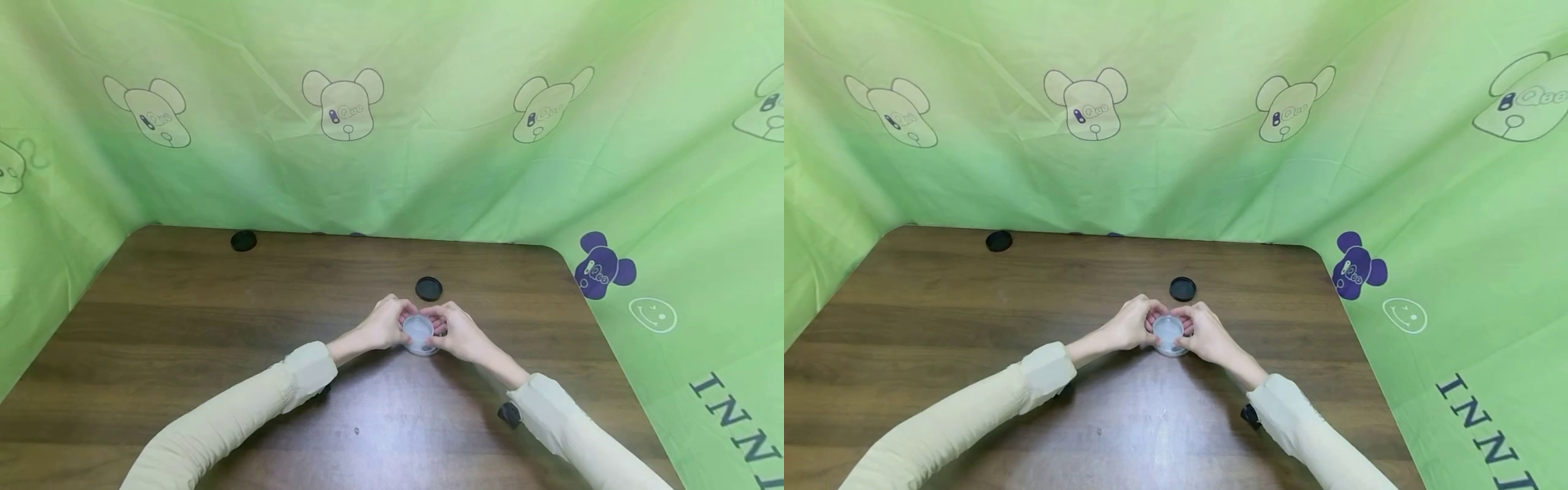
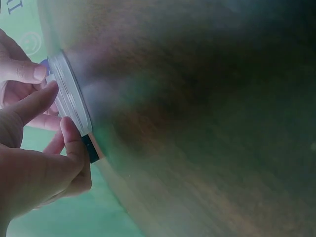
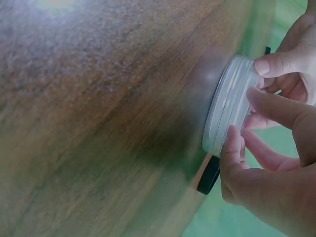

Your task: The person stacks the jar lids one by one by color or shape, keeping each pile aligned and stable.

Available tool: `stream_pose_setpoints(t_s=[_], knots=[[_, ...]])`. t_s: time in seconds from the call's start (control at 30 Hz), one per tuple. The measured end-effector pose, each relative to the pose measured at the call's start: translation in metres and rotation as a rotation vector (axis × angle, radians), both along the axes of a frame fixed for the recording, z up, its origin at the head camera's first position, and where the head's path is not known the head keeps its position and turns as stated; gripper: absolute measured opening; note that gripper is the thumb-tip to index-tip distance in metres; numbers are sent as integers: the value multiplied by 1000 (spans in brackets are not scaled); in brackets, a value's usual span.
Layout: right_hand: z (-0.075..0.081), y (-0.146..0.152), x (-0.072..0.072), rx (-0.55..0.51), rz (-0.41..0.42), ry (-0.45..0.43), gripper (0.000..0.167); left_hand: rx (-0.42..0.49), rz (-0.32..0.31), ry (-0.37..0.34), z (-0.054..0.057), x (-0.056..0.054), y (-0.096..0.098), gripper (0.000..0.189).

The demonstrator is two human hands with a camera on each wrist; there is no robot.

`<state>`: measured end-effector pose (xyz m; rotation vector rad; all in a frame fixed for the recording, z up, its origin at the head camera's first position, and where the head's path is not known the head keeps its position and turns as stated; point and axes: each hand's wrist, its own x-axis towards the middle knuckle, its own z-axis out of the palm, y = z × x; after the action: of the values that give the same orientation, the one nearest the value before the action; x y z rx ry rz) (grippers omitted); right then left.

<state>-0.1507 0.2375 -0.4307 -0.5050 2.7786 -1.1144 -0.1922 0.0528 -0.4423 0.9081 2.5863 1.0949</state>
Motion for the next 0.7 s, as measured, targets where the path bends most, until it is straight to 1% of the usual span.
stream_pose_setpoints(t_s=[0.2, 0.33, 0.47, 0.6, 0.7], knots=[[0, 0, 0, 13, 6, 6, 48, 3, -1, -14, 1, -2, -1, 50], [-2, 0, 0, -5, -5, -3, 47, 12, 12, -33, -1, -2, 0, 50], [-3, 0, -1, -27, -14, -9, 48, 13, 16, -40, -1, -2, 0, 49], [-3, -1, -1, -21, -18, -11, 47, 15, 16, -36, -1, -2, 0, 47], [-3, -1, -2, -8, -17, -9, 46, 17, 20, -16, -1, -1, 0, 44]])
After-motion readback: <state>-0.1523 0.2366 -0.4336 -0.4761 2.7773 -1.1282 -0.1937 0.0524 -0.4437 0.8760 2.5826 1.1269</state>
